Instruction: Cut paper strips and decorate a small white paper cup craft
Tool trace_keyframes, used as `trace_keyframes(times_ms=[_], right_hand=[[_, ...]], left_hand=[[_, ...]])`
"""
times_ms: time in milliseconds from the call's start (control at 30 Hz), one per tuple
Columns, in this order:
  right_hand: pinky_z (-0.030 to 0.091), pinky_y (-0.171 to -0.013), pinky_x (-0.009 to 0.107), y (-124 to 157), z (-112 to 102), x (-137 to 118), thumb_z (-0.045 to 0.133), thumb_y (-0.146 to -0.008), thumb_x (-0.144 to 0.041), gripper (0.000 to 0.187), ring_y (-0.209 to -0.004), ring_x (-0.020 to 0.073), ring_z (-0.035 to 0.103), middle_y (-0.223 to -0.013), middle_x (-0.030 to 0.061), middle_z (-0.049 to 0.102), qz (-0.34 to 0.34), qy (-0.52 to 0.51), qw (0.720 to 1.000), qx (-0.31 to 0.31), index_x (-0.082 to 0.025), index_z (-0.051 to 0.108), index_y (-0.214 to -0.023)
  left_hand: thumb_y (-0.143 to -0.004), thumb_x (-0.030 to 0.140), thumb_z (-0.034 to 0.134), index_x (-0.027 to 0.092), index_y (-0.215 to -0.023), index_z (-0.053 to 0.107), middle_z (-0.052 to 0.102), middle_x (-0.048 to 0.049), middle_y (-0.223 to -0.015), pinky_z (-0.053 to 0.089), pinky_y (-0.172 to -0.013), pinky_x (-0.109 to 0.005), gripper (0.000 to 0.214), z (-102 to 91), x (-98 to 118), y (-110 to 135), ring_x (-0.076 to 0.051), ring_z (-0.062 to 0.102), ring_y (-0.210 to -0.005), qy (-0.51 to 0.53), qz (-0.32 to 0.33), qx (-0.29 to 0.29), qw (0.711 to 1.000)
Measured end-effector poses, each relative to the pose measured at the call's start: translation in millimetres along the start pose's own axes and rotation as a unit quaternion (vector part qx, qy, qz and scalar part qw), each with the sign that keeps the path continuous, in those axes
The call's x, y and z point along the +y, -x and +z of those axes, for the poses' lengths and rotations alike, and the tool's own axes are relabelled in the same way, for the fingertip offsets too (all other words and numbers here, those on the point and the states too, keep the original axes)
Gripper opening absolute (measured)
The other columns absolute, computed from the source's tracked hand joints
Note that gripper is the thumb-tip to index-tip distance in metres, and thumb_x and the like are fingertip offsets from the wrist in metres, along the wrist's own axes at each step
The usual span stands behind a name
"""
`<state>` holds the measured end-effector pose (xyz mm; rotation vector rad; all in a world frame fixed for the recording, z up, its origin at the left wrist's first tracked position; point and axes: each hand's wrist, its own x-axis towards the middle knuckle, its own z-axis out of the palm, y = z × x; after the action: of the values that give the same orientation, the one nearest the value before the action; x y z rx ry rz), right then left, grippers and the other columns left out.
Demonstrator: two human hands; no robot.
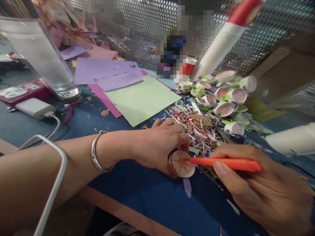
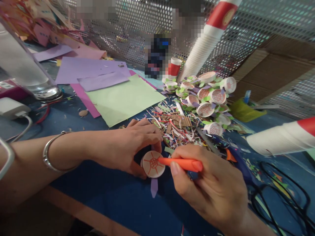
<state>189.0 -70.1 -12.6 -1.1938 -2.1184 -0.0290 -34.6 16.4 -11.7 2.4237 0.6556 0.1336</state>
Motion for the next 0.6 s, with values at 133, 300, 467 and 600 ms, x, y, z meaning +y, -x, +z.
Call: trace_keyframes(times_ms=[133, 300, 467, 600], right_hand=[[0.055, -0.063, 0.02, -1.1, -0.5, 5.3, 0.062, -0.097, -0.025, 0.006, -0.057, 0.0103, 0.068, -0.076, -0.0076, 0.075, -0.035, 0.018, 0.999, -0.005, -0.029, 0.067, -0.095], [0.056, -0.072, 0.019, 1.1, -0.5, 7.8, 0.058, -0.101, -0.032, 0.009, -0.066, 0.0105, 0.074, -0.08, -0.0068, 0.077, -0.031, 0.062, 0.998, -0.001, -0.029, 0.066, -0.097], [0.058, -0.073, 0.023, 2.1, -1.4, 7.9, 0.053, -0.104, -0.034, 0.013, -0.068, 0.0138, 0.075, -0.079, -0.0034, 0.077, -0.068, 0.108, 0.992, -0.013, -0.026, 0.063, -0.1], [0.058, -0.07, 0.024, 3.9, -2.8, 6.2, 0.056, -0.101, -0.026, 0.006, -0.067, 0.014, 0.074, -0.081, -0.0038, 0.076, -0.053, 0.061, 0.997, -0.019, -0.027, 0.062, -0.102]], left_hand=[[-0.071, 0.047, 0.086, 0.021, -0.11, 0.066, 0.059, -0.0075, -0.123, 0.031, -0.103, -0.046, 0.051, 0.0, 0.4, 0.0, -0.032, 0.044, -0.123, -0.002, -0.004, -0.002, 1.0], [-0.071, 0.047, 0.086, 0.021, -0.111, 0.066, 0.059, -0.0072, -0.124, 0.032, -0.102, -0.045, 0.052, 0.7, -0.9, 0.6, -0.032, 0.044, -0.123, -0.005, -0.004, 0.001, 1.0], [-0.069, 0.042, 0.089, 0.021, -0.112, 0.066, 0.058, -0.0062, -0.123, 0.032, -0.102, -0.044, 0.053, -0.1, -1.0, 0.2, -0.031, 0.044, -0.125, -0.007, -0.004, 0.001, 1.0], [-0.07, 0.041, 0.089, 0.02, -0.111, 0.065, 0.059, -0.0066, -0.124, 0.031, -0.104, -0.046, 0.051, -0.8, 0.5, 0.5, -0.031, 0.044, -0.125, -0.003, -0.008, -0.003, 1.0]])
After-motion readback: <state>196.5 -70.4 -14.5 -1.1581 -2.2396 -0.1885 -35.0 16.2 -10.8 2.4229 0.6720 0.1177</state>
